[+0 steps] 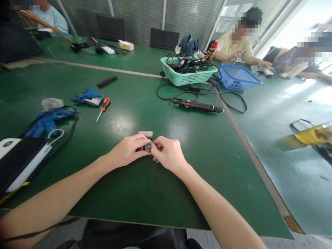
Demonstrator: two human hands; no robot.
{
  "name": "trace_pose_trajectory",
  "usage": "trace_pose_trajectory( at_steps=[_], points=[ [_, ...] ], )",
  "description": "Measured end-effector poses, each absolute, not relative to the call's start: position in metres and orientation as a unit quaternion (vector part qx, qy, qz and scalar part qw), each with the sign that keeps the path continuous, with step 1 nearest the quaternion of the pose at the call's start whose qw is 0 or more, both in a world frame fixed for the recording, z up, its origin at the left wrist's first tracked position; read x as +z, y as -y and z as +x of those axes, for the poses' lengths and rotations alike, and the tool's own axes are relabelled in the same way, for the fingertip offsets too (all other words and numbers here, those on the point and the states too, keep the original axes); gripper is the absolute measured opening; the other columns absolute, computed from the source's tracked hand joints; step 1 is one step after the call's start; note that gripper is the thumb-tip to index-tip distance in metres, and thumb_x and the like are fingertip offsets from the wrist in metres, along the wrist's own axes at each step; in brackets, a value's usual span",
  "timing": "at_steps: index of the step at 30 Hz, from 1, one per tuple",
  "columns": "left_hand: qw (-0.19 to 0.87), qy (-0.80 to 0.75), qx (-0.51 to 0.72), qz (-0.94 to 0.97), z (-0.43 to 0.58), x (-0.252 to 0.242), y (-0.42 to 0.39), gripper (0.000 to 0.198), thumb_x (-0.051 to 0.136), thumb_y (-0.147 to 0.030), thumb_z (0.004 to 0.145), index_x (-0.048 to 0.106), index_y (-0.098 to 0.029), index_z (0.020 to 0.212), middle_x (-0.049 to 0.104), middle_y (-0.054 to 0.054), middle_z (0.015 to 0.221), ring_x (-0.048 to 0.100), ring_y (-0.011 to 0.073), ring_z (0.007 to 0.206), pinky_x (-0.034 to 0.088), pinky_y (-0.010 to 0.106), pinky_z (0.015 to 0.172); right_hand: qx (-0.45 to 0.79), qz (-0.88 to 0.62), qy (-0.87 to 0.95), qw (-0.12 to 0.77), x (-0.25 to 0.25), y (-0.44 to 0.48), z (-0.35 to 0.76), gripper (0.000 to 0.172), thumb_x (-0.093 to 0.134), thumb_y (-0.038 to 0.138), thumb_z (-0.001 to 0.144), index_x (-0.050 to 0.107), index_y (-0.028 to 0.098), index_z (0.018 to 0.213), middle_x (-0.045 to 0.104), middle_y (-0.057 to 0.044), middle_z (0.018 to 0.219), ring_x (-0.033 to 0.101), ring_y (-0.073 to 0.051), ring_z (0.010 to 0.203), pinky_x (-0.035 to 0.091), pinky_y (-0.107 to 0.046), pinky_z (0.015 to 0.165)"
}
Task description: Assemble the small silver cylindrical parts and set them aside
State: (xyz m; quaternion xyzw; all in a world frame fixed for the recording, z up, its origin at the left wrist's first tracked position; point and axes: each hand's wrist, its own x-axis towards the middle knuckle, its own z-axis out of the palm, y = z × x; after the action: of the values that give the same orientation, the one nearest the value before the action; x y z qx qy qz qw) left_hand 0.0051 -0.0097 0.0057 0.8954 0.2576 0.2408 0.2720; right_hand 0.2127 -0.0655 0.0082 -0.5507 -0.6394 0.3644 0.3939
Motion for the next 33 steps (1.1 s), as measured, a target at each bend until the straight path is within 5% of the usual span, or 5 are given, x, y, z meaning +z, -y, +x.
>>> trace_pose_trajectory(
  at_steps=[10,24,28,33],
  points=[
    [0.244,-0.281,0.222,0.901,0.003,0.002,0.007,0.028,0.065,-0.036,0.097,0.066,-0.018,0.119,0.068,0.009,0.113,0.067,0.0241,0.105,0.055,0.035,0.09,0.413,-0.557,0.605,0.392,0.006,0.057,0.215,0.037,0.052,0.046,0.1,0.064,0.02,0.076,0.062,0.003,0.051,0.057,-0.011,0.04,0.046,-0.02,0.042],
    [0.227,-0.295,0.211,0.904,0.002,0.001,0.009,0.029,0.062,-0.041,0.099,0.064,-0.019,0.118,0.068,0.009,0.116,0.067,0.0248,0.108,0.056,0.036,0.09,0.325,-0.548,0.677,0.369,0.012,0.062,0.215,0.014,0.062,0.034,0.092,0.068,0.022,0.095,0.067,0.002,0.07,0.061,-0.012,0.055,0.05,-0.024,0.056],
    [0.239,-0.292,0.216,0.901,0.002,0.001,0.009,0.03,0.063,-0.042,0.098,0.064,-0.019,0.117,0.066,0.011,0.122,0.066,0.0275,0.115,0.056,0.039,0.095,0.24,-0.533,0.738,0.338,0.015,0.064,0.212,0.026,0.077,0.036,0.081,0.066,0.022,0.1,0.069,-0.002,0.092,0.062,-0.014,0.069,0.052,-0.027,0.066],
    [0.229,-0.302,0.19,0.906,0.003,0.002,0.008,0.027,0.064,-0.035,0.097,0.063,-0.019,0.119,0.066,0.009,0.12,0.065,0.0261,0.112,0.055,0.039,0.095,0.212,-0.525,0.754,0.332,0.012,0.063,0.211,0.021,0.071,0.028,0.084,0.063,0.023,0.103,0.067,-0.002,0.094,0.061,-0.015,0.073,0.052,-0.028,0.071]
  ],
)
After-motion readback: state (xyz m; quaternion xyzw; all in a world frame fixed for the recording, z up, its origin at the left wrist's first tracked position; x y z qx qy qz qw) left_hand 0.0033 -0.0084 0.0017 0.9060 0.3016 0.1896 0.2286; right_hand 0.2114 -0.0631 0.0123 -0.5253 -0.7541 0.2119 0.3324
